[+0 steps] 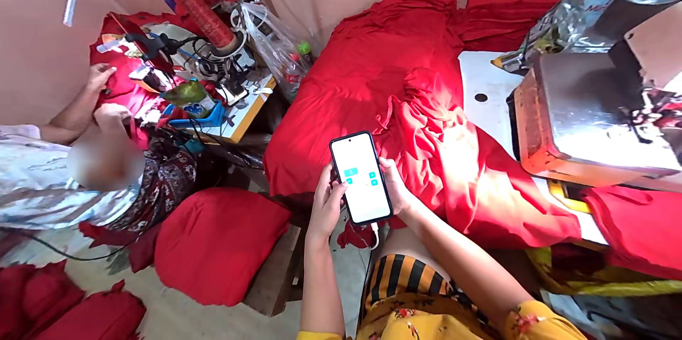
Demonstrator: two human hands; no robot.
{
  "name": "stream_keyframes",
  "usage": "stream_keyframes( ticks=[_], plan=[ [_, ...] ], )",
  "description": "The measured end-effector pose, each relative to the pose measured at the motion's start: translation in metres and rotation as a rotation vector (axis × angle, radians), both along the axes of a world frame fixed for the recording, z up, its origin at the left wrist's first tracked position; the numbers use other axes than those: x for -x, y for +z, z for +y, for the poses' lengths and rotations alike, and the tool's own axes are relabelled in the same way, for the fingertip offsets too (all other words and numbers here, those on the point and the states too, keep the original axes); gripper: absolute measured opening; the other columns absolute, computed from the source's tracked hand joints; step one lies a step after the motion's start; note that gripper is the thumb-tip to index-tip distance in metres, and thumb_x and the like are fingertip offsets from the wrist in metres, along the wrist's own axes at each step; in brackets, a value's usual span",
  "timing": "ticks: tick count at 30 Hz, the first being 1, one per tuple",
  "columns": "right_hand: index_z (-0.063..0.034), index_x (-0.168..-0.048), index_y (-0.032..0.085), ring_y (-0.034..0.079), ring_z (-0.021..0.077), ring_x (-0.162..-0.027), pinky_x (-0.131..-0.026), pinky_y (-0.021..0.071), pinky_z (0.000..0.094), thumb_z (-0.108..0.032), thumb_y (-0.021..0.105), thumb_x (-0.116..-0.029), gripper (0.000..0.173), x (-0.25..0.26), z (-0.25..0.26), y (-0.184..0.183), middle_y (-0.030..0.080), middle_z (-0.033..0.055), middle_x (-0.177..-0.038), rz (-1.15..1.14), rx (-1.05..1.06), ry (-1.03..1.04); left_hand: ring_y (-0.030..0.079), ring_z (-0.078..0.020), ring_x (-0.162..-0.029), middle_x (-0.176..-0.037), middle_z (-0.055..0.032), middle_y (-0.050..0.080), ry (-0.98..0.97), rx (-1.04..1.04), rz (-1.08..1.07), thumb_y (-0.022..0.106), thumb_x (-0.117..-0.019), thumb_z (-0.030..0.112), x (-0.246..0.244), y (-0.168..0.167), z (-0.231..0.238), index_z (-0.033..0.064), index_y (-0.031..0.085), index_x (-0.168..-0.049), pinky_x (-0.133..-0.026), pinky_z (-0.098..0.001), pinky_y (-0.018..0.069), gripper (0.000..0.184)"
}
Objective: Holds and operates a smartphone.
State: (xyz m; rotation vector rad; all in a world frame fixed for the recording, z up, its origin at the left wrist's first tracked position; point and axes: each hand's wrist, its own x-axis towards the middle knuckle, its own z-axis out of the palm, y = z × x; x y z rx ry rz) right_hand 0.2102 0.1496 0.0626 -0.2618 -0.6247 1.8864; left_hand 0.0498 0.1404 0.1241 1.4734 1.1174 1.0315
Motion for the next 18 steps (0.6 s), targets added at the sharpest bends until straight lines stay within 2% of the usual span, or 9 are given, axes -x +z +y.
stream_keyframes(
  ticks=[3, 5, 10, 12, 16, 18],
  plan=[
    [-0.0144, -0.114, 0.067, 0.075, 0.0143, -0.094, -0.083, 0.0625, 0.0335, -0.057, 0.030, -0.1031, 0.057, 0.0008, -0.0006, 0.0010, 0.078, 0.0047, -0.101, -0.003, 0.009, -0.010, 0.061, 0.0032, -0.084, -0.114, -0.0065, 0.062, 0.005, 0.002, 0.007, 0.042, -0.0948, 0.006, -0.0004, 0.0006, -0.0004, -0.0083, 0.036, -0.146, -0.066, -0.0124, 0.0479, 0.054],
    [-0.0140, -0.113, 0.065, 0.075, 0.0142, -0.094, -0.084, 0.0622, 0.0333, -0.053, 0.022, -0.1049, 0.059, 0.0004, -0.0006, 0.0014, 0.077, 0.0048, -0.101, -0.003, 0.026, -0.011, 0.061, 0.0031, -0.084, -0.115, -0.0070, 0.062, 0.004, 0.007, 0.010, 0.043, -0.0952, 0.006, -0.0002, 0.0007, -0.0006, -0.0082, 0.035, -0.146, -0.066, -0.0124, 0.0480, 0.053],
    [-0.0125, -0.115, 0.063, 0.075, 0.0144, -0.095, -0.085, 0.0621, 0.0334, -0.054, 0.018, -0.1054, 0.062, 0.0000, -0.0008, 0.0012, 0.077, 0.0050, -0.101, -0.021, 0.034, -0.017, 0.062, 0.0031, -0.084, -0.114, -0.0069, 0.063, 0.003, 0.001, 0.006, 0.043, -0.0948, 0.006, -0.0001, -0.0001, -0.0006, -0.0089, 0.036, -0.145, -0.066, -0.0126, 0.0487, 0.053],
    [-0.0131, -0.115, 0.063, 0.075, 0.0141, -0.095, -0.084, 0.0621, 0.0331, -0.054, 0.019, -0.1049, 0.061, 0.0002, -0.0009, 0.0014, 0.077, 0.0045, -0.101, -0.019, 0.034, -0.013, 0.061, 0.0037, -0.084, -0.113, -0.0064, 0.063, 0.009, 0.000, 0.007, 0.043, -0.0949, 0.006, -0.0006, 0.0004, -0.0013, -0.0092, 0.035, -0.146, -0.066, -0.0125, 0.0484, 0.054],
    [-0.0143, -0.114, 0.066, 0.075, 0.0142, -0.094, -0.083, 0.0624, 0.0333, -0.059, 0.031, -0.1024, 0.058, 0.0003, -0.0009, 0.0005, 0.077, 0.0048, -0.102, 0.009, 0.020, 0.005, 0.062, 0.0030, -0.086, -0.114, -0.0068, 0.063, 0.002, -0.011, 0.003, 0.044, -0.0947, 0.006, -0.0005, -0.0003, -0.0009, -0.0089, 0.036, -0.145, -0.067, -0.0130, 0.0494, 0.054],
    [-0.0142, -0.115, 0.066, 0.075, 0.0141, -0.095, -0.084, 0.0622, 0.0333, -0.060, 0.030, -0.1027, 0.059, 0.0003, -0.0007, 0.0003, 0.077, 0.0046, -0.103, 0.004, 0.007, 0.002, 0.063, 0.0026, -0.086, -0.115, -0.0069, 0.064, -0.004, -0.022, -0.004, 0.045, -0.0940, 0.005, -0.0003, -0.0013, -0.0003, -0.0088, 0.036, -0.145, -0.067, -0.0130, 0.0499, 0.054]
  ],
)
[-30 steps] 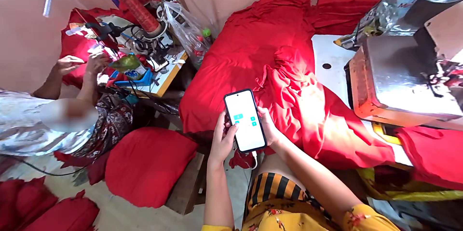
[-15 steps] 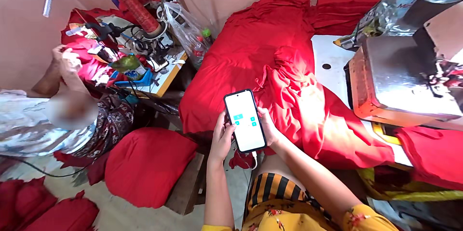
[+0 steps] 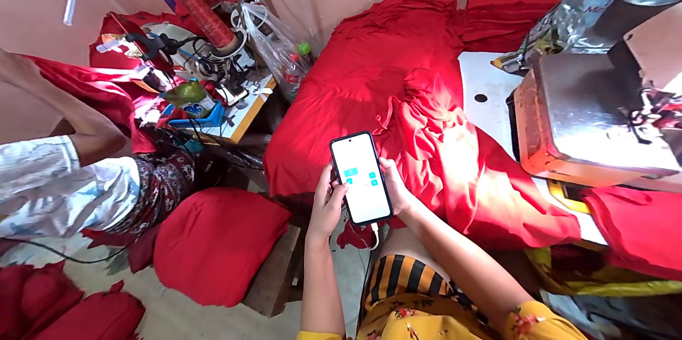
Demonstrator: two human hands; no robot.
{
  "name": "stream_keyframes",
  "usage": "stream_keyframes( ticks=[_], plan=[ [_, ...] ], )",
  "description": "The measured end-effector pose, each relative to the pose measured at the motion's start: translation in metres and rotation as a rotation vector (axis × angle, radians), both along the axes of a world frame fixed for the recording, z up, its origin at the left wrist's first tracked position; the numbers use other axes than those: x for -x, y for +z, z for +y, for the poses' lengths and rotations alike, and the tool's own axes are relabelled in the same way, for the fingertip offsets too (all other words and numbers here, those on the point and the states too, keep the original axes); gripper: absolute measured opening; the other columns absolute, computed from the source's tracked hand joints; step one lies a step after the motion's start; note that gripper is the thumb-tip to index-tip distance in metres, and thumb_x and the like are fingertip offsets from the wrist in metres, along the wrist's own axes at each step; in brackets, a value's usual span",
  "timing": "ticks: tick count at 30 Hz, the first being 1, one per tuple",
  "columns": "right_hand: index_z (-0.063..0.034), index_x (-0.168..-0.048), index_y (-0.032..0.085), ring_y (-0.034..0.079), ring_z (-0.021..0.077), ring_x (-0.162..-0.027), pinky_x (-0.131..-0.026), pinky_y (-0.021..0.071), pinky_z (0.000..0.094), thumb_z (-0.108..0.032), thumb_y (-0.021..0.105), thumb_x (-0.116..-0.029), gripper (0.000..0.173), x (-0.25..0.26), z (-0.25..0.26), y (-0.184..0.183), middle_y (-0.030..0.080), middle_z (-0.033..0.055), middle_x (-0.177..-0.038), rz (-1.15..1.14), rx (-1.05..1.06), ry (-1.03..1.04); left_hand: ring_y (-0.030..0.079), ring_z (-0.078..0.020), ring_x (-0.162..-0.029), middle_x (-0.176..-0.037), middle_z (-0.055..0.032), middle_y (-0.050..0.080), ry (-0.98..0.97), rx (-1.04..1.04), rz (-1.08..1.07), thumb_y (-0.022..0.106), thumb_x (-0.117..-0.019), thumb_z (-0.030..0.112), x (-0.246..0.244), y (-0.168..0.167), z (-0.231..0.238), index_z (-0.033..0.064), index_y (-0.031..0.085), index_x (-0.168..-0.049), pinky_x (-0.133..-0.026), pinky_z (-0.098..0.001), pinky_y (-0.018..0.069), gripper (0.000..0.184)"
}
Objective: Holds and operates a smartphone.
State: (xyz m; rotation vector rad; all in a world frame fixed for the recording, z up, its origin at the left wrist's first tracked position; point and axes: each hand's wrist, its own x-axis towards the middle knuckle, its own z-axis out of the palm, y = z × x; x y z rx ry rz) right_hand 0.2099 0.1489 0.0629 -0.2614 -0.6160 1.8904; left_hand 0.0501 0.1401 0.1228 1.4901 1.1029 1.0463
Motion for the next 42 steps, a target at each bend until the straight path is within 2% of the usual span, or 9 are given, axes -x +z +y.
stream_keyframes(
  ticks=[6, 10, 14, 17, 22, 27, 34, 37, 42],
  plan=[
    [-0.0135, -0.116, 0.064, 0.075, 0.0141, -0.095, -0.083, 0.0623, 0.0332, -0.053, 0.018, -0.1050, 0.062, 0.0001, -0.0003, 0.0016, 0.077, 0.0049, -0.102, 0.003, 0.025, 0.005, 0.063, 0.0025, -0.088, -0.116, -0.0075, 0.063, 0.005, 0.002, 0.002, 0.045, -0.0943, 0.006, -0.0004, 0.0005, -0.0002, -0.0086, 0.037, -0.145, -0.067, -0.0127, 0.0493, 0.053],
    [-0.0139, -0.114, 0.066, 0.075, 0.0143, -0.095, -0.084, 0.0624, 0.0334, -0.054, 0.026, -0.1048, 0.058, 0.0002, -0.0009, 0.0020, 0.077, 0.0051, -0.102, 0.021, 0.016, -0.006, 0.063, 0.0024, -0.088, -0.116, -0.0076, 0.063, 0.002, 0.000, 0.006, 0.045, -0.0944, 0.006, -0.0009, 0.0012, 0.0001, -0.0088, 0.036, -0.145, -0.067, -0.0130, 0.0497, 0.054],
    [-0.0138, -0.113, 0.065, 0.075, 0.0136, -0.094, -0.083, 0.0624, 0.0325, -0.047, 0.015, -0.1062, 0.060, -0.0002, -0.0014, 0.0036, 0.077, 0.0047, -0.101, 0.011, 0.036, -0.012, 0.064, 0.0024, -0.088, -0.116, -0.0074, 0.064, -0.005, -0.015, -0.001, 0.045, -0.0944, 0.005, -0.0005, -0.0002, 0.0013, -0.0095, 0.037, -0.144, -0.067, -0.0131, 0.0504, 0.052],
    [-0.0130, -0.114, 0.064, 0.075, 0.0138, -0.094, -0.084, 0.0623, 0.0327, -0.050, 0.019, -0.1062, 0.058, -0.0002, -0.0009, 0.0026, 0.077, 0.0049, -0.101, 0.006, 0.030, -0.014, 0.063, 0.0023, -0.087, -0.116, -0.0071, 0.063, -0.005, -0.015, 0.002, 0.045, -0.0941, 0.005, -0.0007, 0.0002, 0.0013, -0.0095, 0.037, -0.144, -0.067, -0.0134, 0.0502, 0.053],
    [-0.0135, -0.114, 0.065, 0.075, 0.0141, -0.094, -0.083, 0.0625, 0.0330, -0.049, 0.017, -0.1057, 0.060, 0.0006, -0.0012, 0.0036, 0.077, 0.0051, -0.101, 0.004, 0.040, -0.013, 0.064, 0.0016, -0.086, -0.116, -0.0074, 0.064, -0.008, -0.019, 0.003, 0.046, -0.0938, 0.006, 0.0002, -0.0016, 0.0025, -0.0084, 0.039, -0.143, -0.066, -0.0131, 0.0497, 0.052],
    [-0.0132, -0.115, 0.063, 0.075, 0.0139, -0.094, -0.083, 0.0623, 0.0329, -0.045, 0.010, -0.1053, 0.063, 0.0003, -0.0008, 0.0043, 0.077, 0.0049, -0.101, -0.008, 0.054, -0.017, 0.063, 0.0024, -0.086, -0.115, -0.0072, 0.064, -0.010, -0.002, 0.005, 0.045, -0.0938, 0.005, 0.0009, -0.0004, 0.0016, -0.0085, 0.037, -0.144, -0.065, -0.0129, 0.0490, 0.053],
    [-0.0138, -0.115, 0.063, 0.075, 0.0139, -0.095, -0.084, 0.0622, 0.0330, -0.049, 0.015, -0.1052, 0.061, 0.0002, -0.0005, 0.0026, 0.077, 0.0046, -0.102, -0.018, 0.041, -0.007, 0.063, 0.0019, -0.086, -0.115, -0.0071, 0.063, -0.007, 0.009, 0.001, 0.044, -0.0935, 0.005, 0.0010, -0.0010, 0.0015, -0.0086, 0.036, -0.145, -0.067, -0.0136, 0.0501, 0.054],
    [-0.0141, -0.114, 0.065, 0.075, 0.0138, -0.093, -0.083, 0.0625, 0.0329, -0.051, 0.021, -0.1051, 0.057, 0.0007, -0.0015, 0.0039, 0.078, 0.0044, -0.100, -0.015, 0.046, -0.015, 0.062, 0.0026, -0.085, -0.115, -0.0069, 0.063, -0.002, 0.009, 0.003, 0.043, -0.0936, 0.005, 0.0003, 0.0003, 0.0009, -0.0093, 0.034, -0.146, -0.066, -0.0132, 0.0493, 0.055],
    [-0.0140, -0.114, 0.065, 0.075, 0.0140, -0.095, -0.084, 0.0622, 0.0331, -0.049, 0.017, -0.1054, 0.060, 0.0002, -0.0002, 0.0016, 0.077, 0.0047, -0.102, 0.000, 0.031, -0.009, 0.062, 0.0032, -0.084, -0.113, -0.0057, 0.063, -0.006, 0.010, -0.004, 0.044, -0.0937, 0.005, 0.0000, 0.0010, 0.0007, -0.0093, 0.035, -0.145, -0.066, -0.0126, 0.0485, 0.054]
  ],
)
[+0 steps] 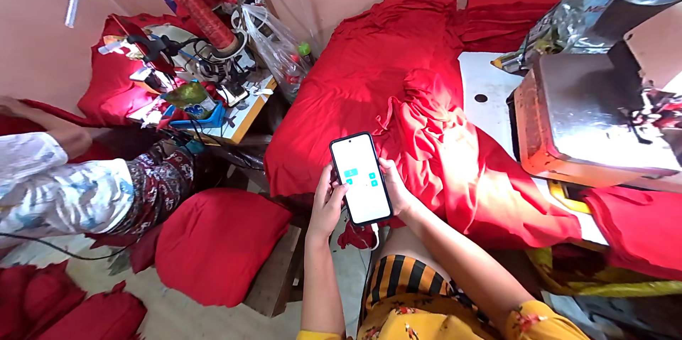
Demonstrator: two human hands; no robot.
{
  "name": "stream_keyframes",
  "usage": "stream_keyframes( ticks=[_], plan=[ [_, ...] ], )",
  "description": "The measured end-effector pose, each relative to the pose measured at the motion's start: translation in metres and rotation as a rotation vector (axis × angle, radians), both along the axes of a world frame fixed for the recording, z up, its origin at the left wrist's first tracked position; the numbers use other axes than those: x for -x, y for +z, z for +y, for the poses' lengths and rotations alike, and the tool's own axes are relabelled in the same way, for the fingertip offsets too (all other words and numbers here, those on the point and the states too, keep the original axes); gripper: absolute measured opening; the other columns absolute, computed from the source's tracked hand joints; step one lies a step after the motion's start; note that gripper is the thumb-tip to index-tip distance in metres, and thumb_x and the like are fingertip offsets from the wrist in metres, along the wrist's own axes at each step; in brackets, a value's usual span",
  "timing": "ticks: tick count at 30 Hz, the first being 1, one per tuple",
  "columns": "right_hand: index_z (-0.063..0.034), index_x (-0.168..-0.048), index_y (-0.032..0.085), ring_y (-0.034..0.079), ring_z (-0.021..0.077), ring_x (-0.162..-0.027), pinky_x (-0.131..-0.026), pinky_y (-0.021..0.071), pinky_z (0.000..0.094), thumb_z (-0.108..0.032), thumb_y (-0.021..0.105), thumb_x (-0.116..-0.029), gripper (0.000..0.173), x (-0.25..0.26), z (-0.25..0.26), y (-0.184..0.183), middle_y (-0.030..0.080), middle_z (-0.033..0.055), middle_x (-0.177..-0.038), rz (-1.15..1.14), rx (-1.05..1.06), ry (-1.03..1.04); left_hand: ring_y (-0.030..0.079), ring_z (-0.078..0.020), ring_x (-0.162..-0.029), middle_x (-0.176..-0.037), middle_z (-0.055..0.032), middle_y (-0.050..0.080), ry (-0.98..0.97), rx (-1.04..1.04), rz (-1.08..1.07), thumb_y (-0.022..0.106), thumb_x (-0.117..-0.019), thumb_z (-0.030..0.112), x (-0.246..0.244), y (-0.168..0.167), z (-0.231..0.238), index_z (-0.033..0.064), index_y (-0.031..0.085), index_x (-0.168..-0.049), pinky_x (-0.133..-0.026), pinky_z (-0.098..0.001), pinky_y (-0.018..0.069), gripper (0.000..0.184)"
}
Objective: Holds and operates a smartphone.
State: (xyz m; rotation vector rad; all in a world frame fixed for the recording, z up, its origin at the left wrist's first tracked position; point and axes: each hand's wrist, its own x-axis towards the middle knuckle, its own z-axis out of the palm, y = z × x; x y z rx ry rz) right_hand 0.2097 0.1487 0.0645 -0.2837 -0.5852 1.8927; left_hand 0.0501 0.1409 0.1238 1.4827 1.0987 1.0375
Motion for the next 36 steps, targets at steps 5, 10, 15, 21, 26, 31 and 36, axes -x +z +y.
stream_keyframes(
  ticks=[5, 10, 15, 21, 26, 31, 36],
  plan=[
    [-0.0135, -0.113, 0.065, 0.074, 0.0143, -0.096, -0.086, 0.0619, 0.0333, -0.051, 0.023, -0.1060, 0.057, -0.001, 0.000, -0.002, 0.077, 0.0052, -0.102, 0.015, -0.011, 0.007, 0.062, 0.0037, -0.085, -0.114, -0.0055, 0.063, -0.009, -0.018, -0.011, 0.044, -0.0934, 0.005, 0.000, -0.002, 0.000, -0.0095, 0.036, -0.144, -0.066, -0.0121, 0.0489, 0.053],
    [-0.0132, -0.114, 0.065, 0.074, 0.0137, -0.095, -0.084, 0.0621, 0.0329, -0.052, 0.024, -0.1050, 0.057, 0.000, 0.000, 0.000, 0.077, 0.0046, -0.102, 0.001, -0.004, 0.000, 0.062, 0.0034, -0.086, -0.115, -0.0058, 0.063, -0.009, -0.020, -0.009, 0.044, -0.0937, 0.004, 0.000, -0.001, -0.001, -0.0091, 0.036, -0.145, -0.066, -0.0126, 0.0493, 0.053],
    [-0.0153, -0.114, 0.066, 0.075, 0.0133, -0.094, -0.084, 0.0624, 0.0329, -0.053, 0.026, -0.1042, 0.056, -0.001, 0.000, 0.000, 0.078, 0.0037, -0.102, -0.003, -0.034, 0.002, 0.059, 0.0032, -0.073, -0.103, -0.0034, 0.062, 0.045, 0.007, 0.049, 0.041, -0.0987, 0.009, -0.002, 0.004, 0.002, -0.0078, 0.040, -0.142, -0.058, -0.0127, 0.0475, 0.047],
    [-0.0108, -0.127, 0.064, 0.071, 0.0291, -0.108, -0.096, 0.0580, 0.0443, -0.078, 0.048, -0.0893, 0.079, 0.000, 0.005, -0.004, 0.072, 0.0152, -0.117, 0.135, -0.108, 0.232, 0.065, -0.0059, -0.105, -0.133, -0.0021, 0.063, -0.190, -0.077, -0.065, 0.033, -0.0974, 0.069, 0.001, 0.010, 0.064, 0.0118, 0.045, -0.149, -0.089, -0.0288, 0.0561, 0.078],
    [-0.0096, -0.132, 0.062, 0.069, 0.0307, -0.112, -0.100, 0.0554, 0.0460, -0.078, 0.048, -0.0888, 0.082, 0.000, 0.009, -0.006, 0.071, 0.0156, -0.121, 0.188, -0.156, 0.250, 0.072, -0.0101, -0.091, -0.114, -0.0042, 0.074, -0.564, -0.016, -0.389, 0.051, -0.0789, 0.087, -0.005, 0.001, 0.101, 0.0080, 0.051, -0.147, -0.080, -0.0274, 0.0602, 0.104],
    [-0.0111, -0.129, 0.064, 0.071, 0.0305, -0.111, -0.096, 0.0580, 0.0453, -0.076, 0.047, -0.0913, 0.077, -0.001, 0.005, -0.007, 0.072, 0.0157, -0.119, 0.149, -0.126, 0.228, 0.072, -0.0191, -0.094, -0.113, -0.0097, 0.072, -0.685, 0.238, -0.584, 0.071, -0.0677, 0.079, -0.014, -0.020, 0.104, 0.0089, 0.052, -0.146, -0.084, -0.0354, 0.0614, 0.107],
    [-0.0095, -0.132, 0.060, 0.070, 0.0321, -0.110, -0.096, 0.0573, 0.0479, -0.079, 0.048, -0.0884, 0.083, -0.002, 0.007, -0.010, 0.071, 0.0160, -0.120, 0.114, -0.114, 0.216, 0.072, -0.0178, -0.090, -0.106, -0.0078, 0.073, -0.752, 0.247, -0.705, 0.073, -0.0690, 0.074, -0.024, -0.021, 0.097, 0.0085, 0.061, -0.137, -0.082, -0.0328, 0.0607, 0.095]
  ],
)
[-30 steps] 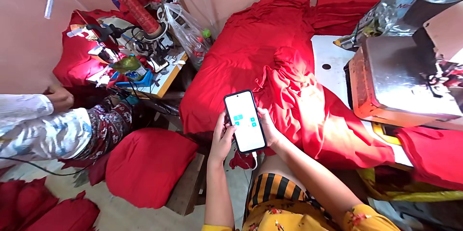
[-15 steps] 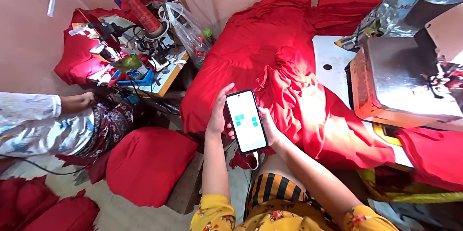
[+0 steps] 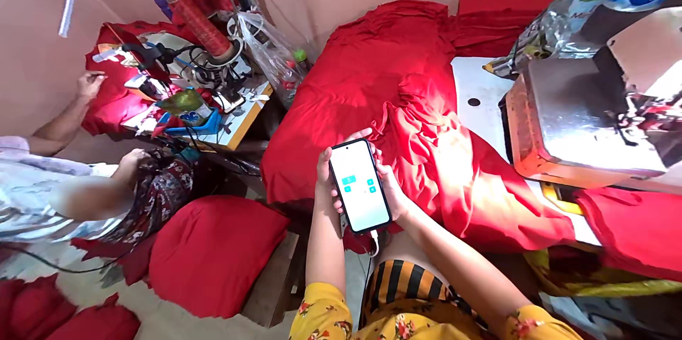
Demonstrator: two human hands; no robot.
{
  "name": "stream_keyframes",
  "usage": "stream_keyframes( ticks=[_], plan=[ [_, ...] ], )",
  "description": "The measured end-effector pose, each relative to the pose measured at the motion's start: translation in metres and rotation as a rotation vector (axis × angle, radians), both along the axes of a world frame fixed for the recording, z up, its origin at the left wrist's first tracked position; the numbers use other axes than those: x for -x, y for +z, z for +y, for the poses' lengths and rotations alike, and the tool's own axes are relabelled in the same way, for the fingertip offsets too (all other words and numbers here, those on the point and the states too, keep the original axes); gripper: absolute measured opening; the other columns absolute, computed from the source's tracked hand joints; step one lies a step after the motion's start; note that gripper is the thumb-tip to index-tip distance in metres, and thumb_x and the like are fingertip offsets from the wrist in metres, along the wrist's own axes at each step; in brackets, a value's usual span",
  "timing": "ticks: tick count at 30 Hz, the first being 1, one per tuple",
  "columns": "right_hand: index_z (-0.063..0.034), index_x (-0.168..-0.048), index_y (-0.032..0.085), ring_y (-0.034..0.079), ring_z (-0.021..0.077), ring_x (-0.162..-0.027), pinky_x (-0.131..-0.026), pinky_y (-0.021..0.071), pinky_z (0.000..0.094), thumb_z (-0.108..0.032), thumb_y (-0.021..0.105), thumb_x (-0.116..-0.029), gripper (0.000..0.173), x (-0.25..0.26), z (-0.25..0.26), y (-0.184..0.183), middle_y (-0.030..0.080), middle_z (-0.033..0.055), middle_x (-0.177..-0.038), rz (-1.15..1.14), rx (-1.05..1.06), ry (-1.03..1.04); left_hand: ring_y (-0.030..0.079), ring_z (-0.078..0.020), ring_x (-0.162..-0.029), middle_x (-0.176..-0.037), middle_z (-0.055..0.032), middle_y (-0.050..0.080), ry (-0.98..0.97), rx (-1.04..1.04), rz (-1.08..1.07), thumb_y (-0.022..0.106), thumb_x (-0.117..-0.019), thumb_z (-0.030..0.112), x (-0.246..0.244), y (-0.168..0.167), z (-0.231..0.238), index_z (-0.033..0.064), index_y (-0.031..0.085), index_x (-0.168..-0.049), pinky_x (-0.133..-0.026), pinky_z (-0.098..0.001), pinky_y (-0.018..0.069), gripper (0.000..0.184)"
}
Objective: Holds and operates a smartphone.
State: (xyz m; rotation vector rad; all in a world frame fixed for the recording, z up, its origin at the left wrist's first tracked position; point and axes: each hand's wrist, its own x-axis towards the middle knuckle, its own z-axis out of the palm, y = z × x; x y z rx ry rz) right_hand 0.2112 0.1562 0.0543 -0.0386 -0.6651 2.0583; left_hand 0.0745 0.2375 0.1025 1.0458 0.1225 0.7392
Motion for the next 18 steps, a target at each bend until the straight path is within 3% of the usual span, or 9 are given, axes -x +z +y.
stream_keyframes(
  ticks=[3, 5, 7, 9, 11, 12, 13, 16, 18],
  plan=[
    [-0.0090, -0.132, 0.060, 0.069, 0.0332, -0.112, -0.098, 0.0563, 0.0493, -0.076, 0.049, -0.0899, 0.081, 0.000, 0.001, -0.002, 0.070, 0.0166, -0.121, 0.016, -0.007, 0.003, 0.074, -0.0116, -0.079, -0.094, -0.0017, 0.077, 0.041, 0.017, -0.037, 0.073, -0.0747, 0.070, 0.002, 0.006, -0.010, 0.0161, 0.071, -0.121, -0.075, -0.0272, 0.0618, 0.071],
    [-0.0094, -0.133, 0.059, 0.069, 0.0335, -0.113, -0.099, 0.0560, 0.0494, -0.076, 0.047, -0.0911, 0.080, 0.000, 0.001, -0.003, 0.070, 0.0171, -0.122, 0.019, -0.009, 0.013, 0.074, -0.0124, -0.082, -0.097, -0.0025, 0.076, -0.023, 0.038, -0.076, 0.072, -0.0787, 0.065, 0.004, 0.004, -0.010, 0.0160, 0.071, -0.123, -0.079, -0.0282, 0.0612, 0.066],
    [-0.0106, -0.132, 0.060, 0.070, 0.0327, -0.111, -0.096, 0.0573, 0.0485, -0.075, 0.045, -0.0917, 0.078, 0.000, 0.000, -0.002, 0.071, 0.0166, -0.120, 0.000, 0.007, -0.003, 0.072, -0.0106, -0.071, -0.086, -0.0015, 0.076, 0.089, 0.111, -0.065, 0.077, -0.0737, 0.064, 0.007, -0.005, -0.013, 0.0165, 0.075, -0.104, -0.072, -0.0280, 0.0610, 0.056],
    [-0.0107, -0.131, 0.062, 0.070, 0.0326, -0.110, -0.095, 0.0577, 0.0486, -0.076, 0.050, -0.0897, 0.078, 0.000, 0.000, -0.002, 0.072, 0.0165, -0.119, 0.003, -0.003, -0.011, 0.073, -0.0127, -0.082, -0.093, -0.0038, 0.076, 0.097, 0.080, -0.038, 0.077, -0.0741, 0.066, 0.007, -0.010, -0.009, 0.0127, 0.074, -0.111, -0.079, -0.0299, 0.0606, 0.065],
    [-0.0101, -0.132, 0.060, 0.070, 0.0332, -0.111, -0.096, 0.0575, 0.0486, -0.075, 0.048, -0.0913, 0.077, 0.001, 0.001, -0.003, 0.071, 0.0170, -0.121, 0.006, -0.022, -0.005, 0.072, -0.0155, -0.085, -0.097, -0.0083, 0.073, 0.134, 0.144, -0.017, 0.062, -0.0921, 0.057, -0.007, 0.009, -0.020, 0.0027, 0.066, -0.125, -0.081, -0.0280, 0.0596, 0.063],
    [-0.0100, -0.132, 0.059, 0.070, 0.0329, -0.110, -0.095, 0.0578, 0.0482, -0.075, 0.047, -0.0916, 0.078, 0.001, 0.001, -0.003, 0.071, 0.0169, -0.120, -0.004, -0.019, -0.010, 0.071, -0.0134, -0.074, -0.088, -0.0077, 0.072, 0.279, 0.244, 0.033, 0.049, -0.1011, 0.048, -0.022, 0.029, -0.034, 0.0018, 0.063, -0.118, -0.069, -0.0228, 0.0596, 0.051],
    [-0.0101, -0.132, 0.059, 0.070, 0.0327, -0.110, -0.095, 0.0579, 0.0479, -0.076, 0.046, -0.0915, 0.078, 0.001, 0.001, -0.004, 0.071, 0.0169, -0.120, -0.011, -0.016, -0.008, 0.071, -0.0136, -0.069, -0.084, -0.0080, 0.073, 0.320, 0.325, 0.009, 0.050, -0.1006, 0.047, -0.027, 0.031, -0.038, 0.0026, 0.065, -0.113, -0.065, -0.0227, 0.0596, 0.048],
    [-0.0107, -0.131, 0.061, 0.070, 0.0330, -0.110, -0.095, 0.0578, 0.0487, -0.076, 0.049, -0.0905, 0.078, 0.001, 0.001, -0.004, 0.071, 0.0175, -0.120, -0.008, -0.002, 0.006, 0.073, -0.0139, -0.093, -0.107, -0.0055, 0.075, -0.065, 0.138, -0.204, 0.071, -0.0852, 0.061, 0.008, -0.037, 0.001, 0.0095, 0.069, -0.125, -0.087, -0.0326, 0.0593, 0.065],
    [-0.0120, -0.130, 0.063, 0.071, 0.0318, -0.110, -0.095, 0.0584, 0.0473, -0.075, 0.047, -0.0909, 0.076, 0.001, 0.000, -0.003, 0.072, 0.0160, -0.120, -0.024, -0.011, -0.009, 0.073, -0.0134, -0.086, -0.098, -0.0048, 0.076, 0.040, 0.113, -0.172, 0.075, -0.0783, 0.061, 0.008, -0.026, -0.005, 0.0103, 0.073, -0.115, -0.081, -0.0309, 0.0605, 0.063]
  ],
)
